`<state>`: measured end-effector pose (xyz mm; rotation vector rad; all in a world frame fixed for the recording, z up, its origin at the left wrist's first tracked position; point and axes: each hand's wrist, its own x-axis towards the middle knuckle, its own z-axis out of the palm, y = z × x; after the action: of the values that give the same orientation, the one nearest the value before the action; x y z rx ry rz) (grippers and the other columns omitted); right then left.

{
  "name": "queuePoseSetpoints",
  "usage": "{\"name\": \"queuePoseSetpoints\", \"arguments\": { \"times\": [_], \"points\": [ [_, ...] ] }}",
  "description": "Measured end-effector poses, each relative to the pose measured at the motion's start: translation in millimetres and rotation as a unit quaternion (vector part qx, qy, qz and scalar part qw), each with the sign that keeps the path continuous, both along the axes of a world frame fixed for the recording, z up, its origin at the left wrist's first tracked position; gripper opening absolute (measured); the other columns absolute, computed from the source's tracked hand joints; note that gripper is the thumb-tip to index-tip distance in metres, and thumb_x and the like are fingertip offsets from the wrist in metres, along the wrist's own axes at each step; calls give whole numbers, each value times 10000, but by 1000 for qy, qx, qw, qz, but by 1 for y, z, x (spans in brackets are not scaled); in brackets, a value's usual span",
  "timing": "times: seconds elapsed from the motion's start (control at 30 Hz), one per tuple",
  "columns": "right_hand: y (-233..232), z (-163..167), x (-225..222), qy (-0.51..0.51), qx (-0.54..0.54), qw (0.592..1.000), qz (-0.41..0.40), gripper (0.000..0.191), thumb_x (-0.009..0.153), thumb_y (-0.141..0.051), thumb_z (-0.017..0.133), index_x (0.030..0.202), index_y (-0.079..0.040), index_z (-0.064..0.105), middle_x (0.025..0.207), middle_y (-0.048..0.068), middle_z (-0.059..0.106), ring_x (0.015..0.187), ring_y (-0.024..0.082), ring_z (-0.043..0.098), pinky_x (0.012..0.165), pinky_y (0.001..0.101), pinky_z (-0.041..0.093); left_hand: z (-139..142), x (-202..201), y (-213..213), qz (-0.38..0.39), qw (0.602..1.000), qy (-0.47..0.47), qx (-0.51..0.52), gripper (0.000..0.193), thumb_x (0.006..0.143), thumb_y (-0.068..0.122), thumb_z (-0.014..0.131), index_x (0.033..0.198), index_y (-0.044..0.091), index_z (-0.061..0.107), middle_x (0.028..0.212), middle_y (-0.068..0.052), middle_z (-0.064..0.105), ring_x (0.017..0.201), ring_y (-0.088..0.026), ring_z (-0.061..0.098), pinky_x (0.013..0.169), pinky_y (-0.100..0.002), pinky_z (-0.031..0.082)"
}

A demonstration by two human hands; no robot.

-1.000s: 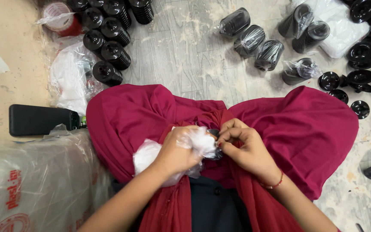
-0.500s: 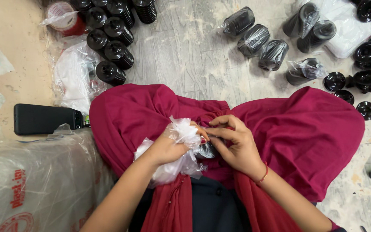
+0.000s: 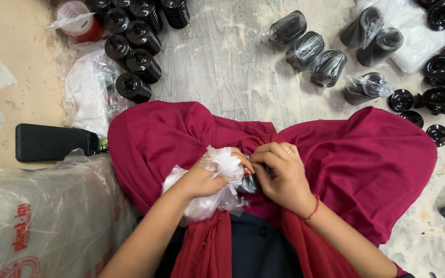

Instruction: The person sits on the floor surrounded by black plastic parts and wraps each part in a clear plastic bag, twisting the bag closed around the item. They place each wrapped part aside and reach for the next unwrapped part, working through the pile one at a time.

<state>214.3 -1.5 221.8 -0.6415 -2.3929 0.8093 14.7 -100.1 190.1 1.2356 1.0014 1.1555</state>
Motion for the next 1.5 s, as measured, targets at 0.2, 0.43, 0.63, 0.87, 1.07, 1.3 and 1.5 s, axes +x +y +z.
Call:
{"name": "queuePoseSetpoints", "arguments": {
  "times": [0.2, 0.43, 0.63, 0.87, 1.07, 1.3, 1.5],
  "points": [
    [-6, 5, -3, -28, 51, 998, -2, 282, 828, 15, 705, 1075, -82, 610, 1109, 67, 645, 996, 288, 612, 892, 396, 446, 16, 8, 1, 60, 994, 79, 39, 217, 825, 18, 654, 1035, 35, 707, 986, -91, 718, 935, -239, 718, 872, -337, 577],
    [-4, 10, -2, 16, 54, 998, 1, 226, 813, -21, 752, 1021, -91, 702, 1040, 32, 665, 912, 240, 629, 822, 366, 439, 16, 7, -3, 57, 988, 128, 57, 239, 797, -9, 660, 1020, 52, 721, 988, -85, 729, 936, -242, 730, 855, -338, 588],
    [-13, 13, -4, -6, 181, 982, -56, 196, 809, -16, 757, 982, -82, 692, 1033, 29, 650, 881, 220, 606, 889, 409, 433, -7, 16, -1, 135, 988, -7, -82, 148, 884, 22, 705, 1031, 34, 707, 977, -31, 714, 921, -148, 685, 819, -302, 563],
    [-18, 11, -6, 36, 196, 979, -35, 202, 774, -44, 785, 946, -103, 699, 1024, 13, 653, 913, 184, 636, 973, 439, 423, -22, 6, 4, 146, 936, -205, -247, 112, 844, 2, 758, 953, 22, 744, 910, -49, 741, 883, -148, 702, 818, -299, 560],
    [-8, 6, -8, 92, -56, 994, 27, 347, 759, -89, 810, 1056, -17, 648, 1191, 138, 643, 1122, 281, 656, 1022, 430, 502, -22, -1, 1, 144, 932, -226, -245, 137, 805, 2, 762, 938, 25, 738, 907, -49, 732, 878, -157, 695, 812, -305, 552],
    [-7, -7, -18, 58, -295, 953, 29, 274, 805, -56, 765, 1073, -9, 734, 1206, 141, 739, 1061, 287, 763, 896, 343, 592, 7, -3, -2, 139, 977, -51, -150, 149, 820, 35, 761, 964, 72, 747, 909, -10, 734, 871, -126, 671, 774, -302, 563],
    [-12, -5, -25, 11, -174, 984, -23, 335, 698, -118, 848, 984, 3, 721, 1137, 119, 744, 993, 272, 747, 826, 329, 586, 53, 7, -13, 203, 827, 498, 166, 287, 702, 193, 817, 977, 139, 753, 930, 1, 740, 843, -223, 688, 642, -385, 441]
  ]
}}
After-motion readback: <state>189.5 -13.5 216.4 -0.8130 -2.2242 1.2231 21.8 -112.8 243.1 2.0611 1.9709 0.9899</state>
